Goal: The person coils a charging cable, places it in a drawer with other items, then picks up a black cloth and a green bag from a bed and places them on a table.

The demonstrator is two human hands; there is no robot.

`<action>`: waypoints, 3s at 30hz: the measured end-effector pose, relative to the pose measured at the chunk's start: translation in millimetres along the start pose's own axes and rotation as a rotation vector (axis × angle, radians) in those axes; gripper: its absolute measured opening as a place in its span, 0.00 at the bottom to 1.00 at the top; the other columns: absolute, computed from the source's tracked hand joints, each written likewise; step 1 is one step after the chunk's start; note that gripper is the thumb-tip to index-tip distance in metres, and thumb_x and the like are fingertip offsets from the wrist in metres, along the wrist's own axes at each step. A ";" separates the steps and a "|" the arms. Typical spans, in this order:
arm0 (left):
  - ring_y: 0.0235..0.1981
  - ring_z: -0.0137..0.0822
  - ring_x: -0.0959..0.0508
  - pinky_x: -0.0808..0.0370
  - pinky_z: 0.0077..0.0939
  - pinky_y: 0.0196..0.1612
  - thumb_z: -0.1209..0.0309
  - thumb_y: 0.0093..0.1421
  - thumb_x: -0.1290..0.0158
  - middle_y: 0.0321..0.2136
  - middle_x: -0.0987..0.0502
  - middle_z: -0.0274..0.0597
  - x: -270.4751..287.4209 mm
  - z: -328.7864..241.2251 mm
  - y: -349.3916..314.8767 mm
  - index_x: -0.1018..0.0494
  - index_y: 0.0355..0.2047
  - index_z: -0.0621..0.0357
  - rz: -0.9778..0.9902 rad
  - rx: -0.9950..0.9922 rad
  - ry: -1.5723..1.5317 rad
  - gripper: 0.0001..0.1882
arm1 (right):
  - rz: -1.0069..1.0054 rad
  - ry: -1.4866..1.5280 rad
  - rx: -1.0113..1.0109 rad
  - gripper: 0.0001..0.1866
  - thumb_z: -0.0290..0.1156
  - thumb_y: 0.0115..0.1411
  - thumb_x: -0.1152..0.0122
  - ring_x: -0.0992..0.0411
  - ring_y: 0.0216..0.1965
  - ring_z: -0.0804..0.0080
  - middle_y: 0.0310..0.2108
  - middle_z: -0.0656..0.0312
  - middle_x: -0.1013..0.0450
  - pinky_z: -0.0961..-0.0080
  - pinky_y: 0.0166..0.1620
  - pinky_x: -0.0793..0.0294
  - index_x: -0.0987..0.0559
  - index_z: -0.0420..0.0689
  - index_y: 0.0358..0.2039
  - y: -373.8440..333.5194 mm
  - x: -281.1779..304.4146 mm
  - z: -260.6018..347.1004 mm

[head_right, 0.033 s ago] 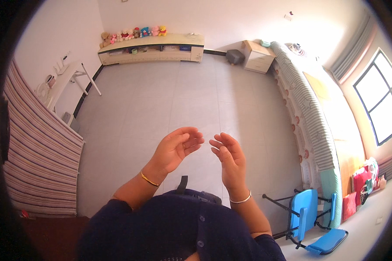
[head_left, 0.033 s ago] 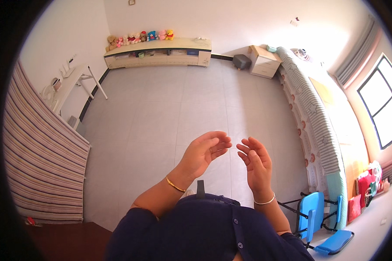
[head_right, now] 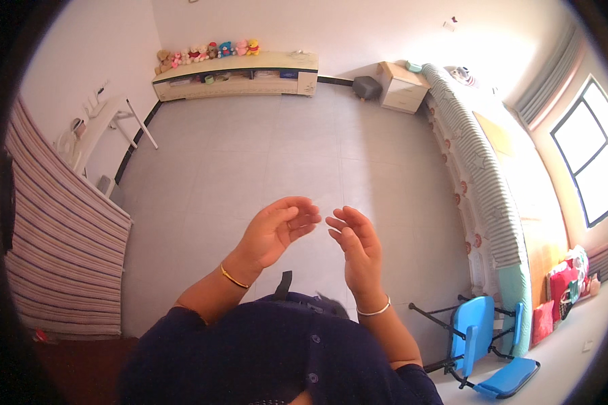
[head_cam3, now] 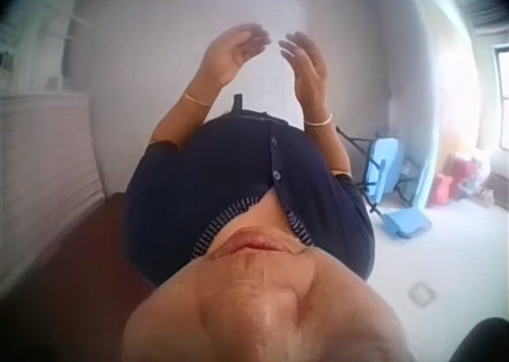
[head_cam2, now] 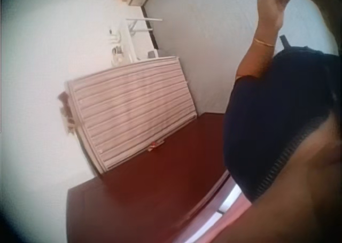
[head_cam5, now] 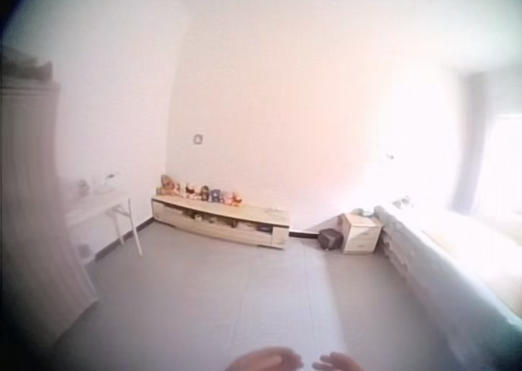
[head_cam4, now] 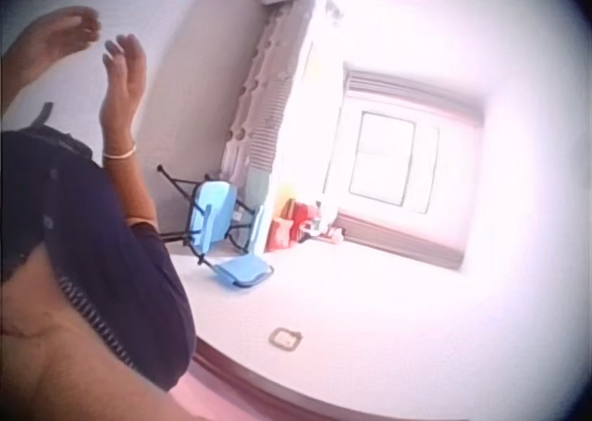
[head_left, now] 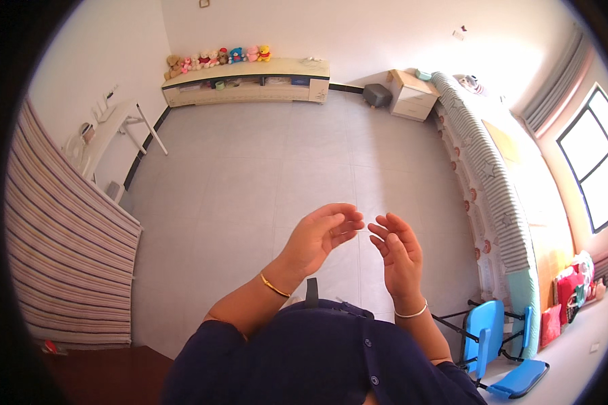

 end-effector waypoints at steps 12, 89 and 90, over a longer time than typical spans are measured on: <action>0.48 0.35 0.27 0.31 0.31 0.55 0.70 0.65 0.58 0.43 0.26 0.41 447.1 -314.3 873.1 0.31 0.46 0.61 -0.183 -0.103 0.092 0.13 | 0.207 -0.030 -0.185 0.18 0.24 0.63 0.54 0.32 0.51 0.62 0.51 0.54 0.33 0.68 0.53 0.30 0.34 0.35 0.53 1028.6 -19.8 -300.1; 0.43 0.31 0.26 0.30 0.25 0.50 0.72 0.64 0.58 0.38 0.24 0.39 4105.4 -1545.9 6698.2 0.28 0.41 0.60 -0.521 -0.007 0.372 0.10 | 0.074 -0.691 -0.189 0.13 0.26 0.61 0.45 0.28 0.45 0.75 0.42 0.60 0.26 0.78 0.48 0.29 0.27 0.38 0.46 7403.3 454.7 -3205.9; 0.44 0.30 0.26 0.30 0.25 0.50 0.72 0.64 0.58 0.38 0.24 0.38 4138.7 -1511.1 6700.6 0.28 0.41 0.61 -0.485 -0.095 0.480 0.10 | 0.080 -0.688 -0.156 0.13 0.26 0.61 0.45 0.28 0.45 0.75 0.42 0.60 0.26 0.78 0.48 0.29 0.27 0.38 0.46 7394.3 479.4 -3249.6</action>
Point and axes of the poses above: each hand's wrist, its own y-axis towards the middle knuckle, its own x-axis out of the back of the hand, z = x × y, the point moved 2 cm from there along y, towards the middle knuckle
